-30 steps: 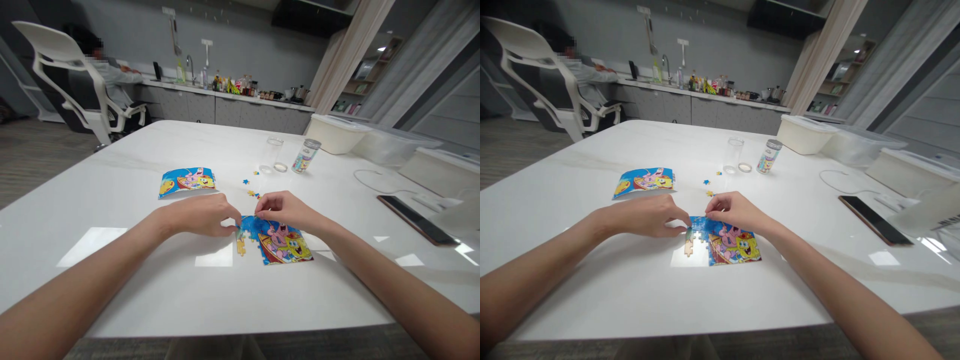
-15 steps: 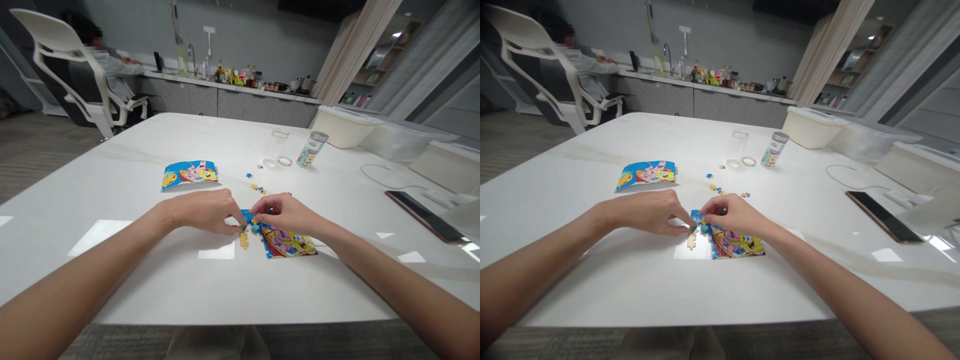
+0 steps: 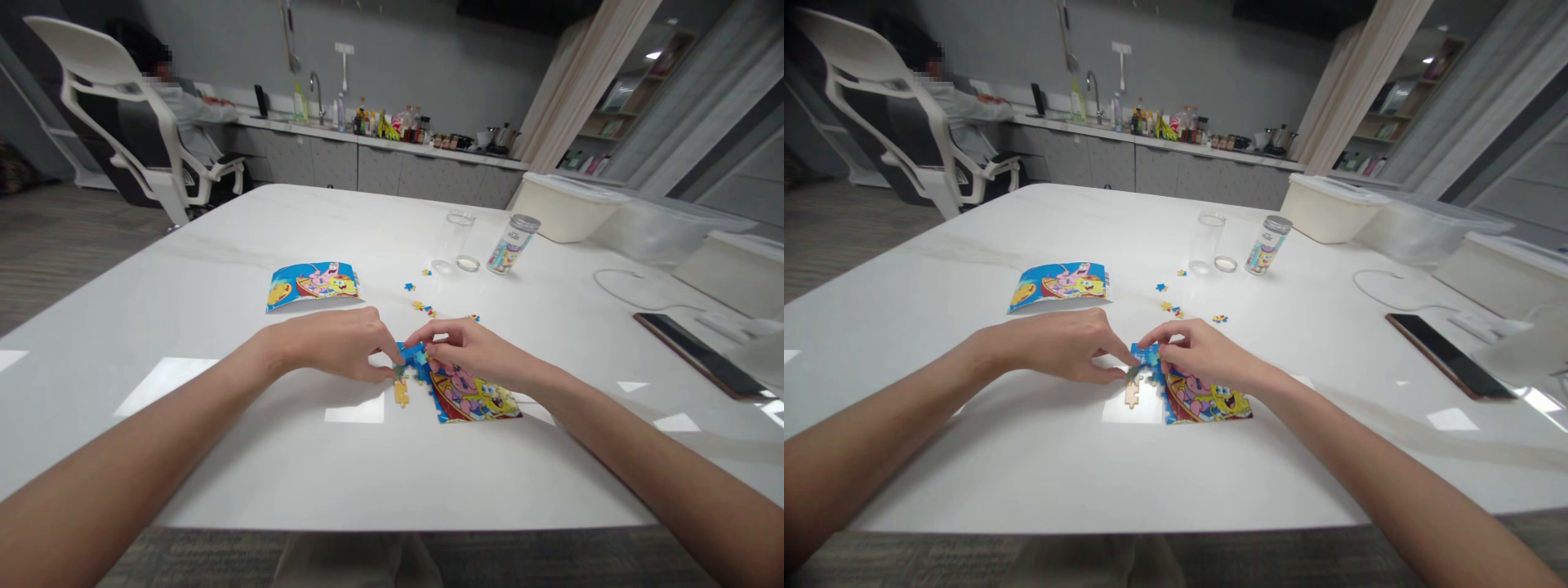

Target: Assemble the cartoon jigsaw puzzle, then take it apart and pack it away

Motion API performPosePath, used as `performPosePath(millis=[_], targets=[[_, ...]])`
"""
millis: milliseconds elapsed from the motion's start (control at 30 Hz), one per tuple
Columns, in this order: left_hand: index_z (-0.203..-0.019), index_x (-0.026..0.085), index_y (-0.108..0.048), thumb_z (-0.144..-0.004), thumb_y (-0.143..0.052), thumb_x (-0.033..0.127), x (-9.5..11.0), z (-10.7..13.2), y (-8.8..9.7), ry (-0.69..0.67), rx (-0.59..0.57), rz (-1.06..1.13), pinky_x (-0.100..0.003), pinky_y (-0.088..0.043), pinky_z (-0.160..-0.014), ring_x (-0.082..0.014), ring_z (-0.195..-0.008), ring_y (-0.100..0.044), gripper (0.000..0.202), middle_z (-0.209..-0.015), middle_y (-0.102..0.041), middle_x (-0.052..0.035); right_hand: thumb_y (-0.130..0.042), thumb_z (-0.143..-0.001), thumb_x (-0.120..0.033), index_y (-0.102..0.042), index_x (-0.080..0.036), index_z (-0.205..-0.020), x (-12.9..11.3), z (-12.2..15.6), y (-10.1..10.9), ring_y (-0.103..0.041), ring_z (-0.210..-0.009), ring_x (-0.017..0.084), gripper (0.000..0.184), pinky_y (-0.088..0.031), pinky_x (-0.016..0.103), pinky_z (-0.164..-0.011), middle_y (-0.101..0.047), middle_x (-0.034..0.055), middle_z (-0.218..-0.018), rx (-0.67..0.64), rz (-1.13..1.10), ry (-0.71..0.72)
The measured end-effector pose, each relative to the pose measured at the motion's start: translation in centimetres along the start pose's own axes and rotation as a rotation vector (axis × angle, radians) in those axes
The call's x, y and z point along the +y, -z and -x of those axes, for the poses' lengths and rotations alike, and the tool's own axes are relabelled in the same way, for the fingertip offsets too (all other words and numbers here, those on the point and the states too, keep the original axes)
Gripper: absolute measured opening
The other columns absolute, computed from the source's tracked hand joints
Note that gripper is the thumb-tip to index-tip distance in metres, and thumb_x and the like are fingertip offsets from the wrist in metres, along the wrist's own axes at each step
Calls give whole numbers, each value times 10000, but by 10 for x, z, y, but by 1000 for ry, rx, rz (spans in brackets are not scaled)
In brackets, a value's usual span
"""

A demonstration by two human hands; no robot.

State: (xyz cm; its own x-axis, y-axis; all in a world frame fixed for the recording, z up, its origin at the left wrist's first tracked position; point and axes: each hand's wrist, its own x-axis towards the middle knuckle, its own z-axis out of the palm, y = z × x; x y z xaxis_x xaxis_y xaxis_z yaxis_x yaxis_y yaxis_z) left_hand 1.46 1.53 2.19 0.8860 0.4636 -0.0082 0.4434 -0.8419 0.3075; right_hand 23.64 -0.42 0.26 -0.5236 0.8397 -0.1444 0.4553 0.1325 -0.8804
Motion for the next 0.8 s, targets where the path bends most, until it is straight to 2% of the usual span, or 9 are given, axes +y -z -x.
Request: performPosePath(millis=[167,367,500,600,800], targets=[[-972,294,-759,-814,-598,241,-1,-1,1,-10,-24,6,-232,-320,-522,-91,-451,-394,232,-485,-527,53,-625,-776,-210,-710,-198,-809,2,0,-2,-620,-719,139,91,-481,269,-665,-695,28,-788,0,-27,11],[-968,292,-760,-819,-597,234,0,-1,0,-8,-34,-3,-226,-336,-540,-94,-472,-429,229,-524,-584,43,-557,-841,-201,-702,-206,-1005,0,0,-3,-604,-687,134,220,-468,265,-614,-674,28,-781,70,45,-25],[-979,298,-758,-821,-589,228,0,-1,-1,-15,-33,-5,-223,-351,-556,-99,-485,-448,241,-542,-611,38,-580,-809,-199,-670,-190,-887,-4,2,-4,-632,-751,144,120,-488,275,-667,-676,37,-851,64,-30,-25],[-975,300,-758,-816,-593,217,0,-1,-2,-23,-28,-6,-219,-349,-554,-96,-481,-437,244,-528,-597,42,-615,-771,-220,-635,-184,-806,-2,1,-5,-621,-762,147,54,-485,279,-686,-670,36,-841,71,7,20],[-1015,300,-746,-812,-608,234,0,-1,-3,-55,-8,7,-213,-348,-558,-95,-486,-439,254,-511,-563,49,-591,-741,-193,-626,-181,-813,4,-3,-5,-567,-704,129,82,-464,267,-657,-618,11,-752,153,102,57]])
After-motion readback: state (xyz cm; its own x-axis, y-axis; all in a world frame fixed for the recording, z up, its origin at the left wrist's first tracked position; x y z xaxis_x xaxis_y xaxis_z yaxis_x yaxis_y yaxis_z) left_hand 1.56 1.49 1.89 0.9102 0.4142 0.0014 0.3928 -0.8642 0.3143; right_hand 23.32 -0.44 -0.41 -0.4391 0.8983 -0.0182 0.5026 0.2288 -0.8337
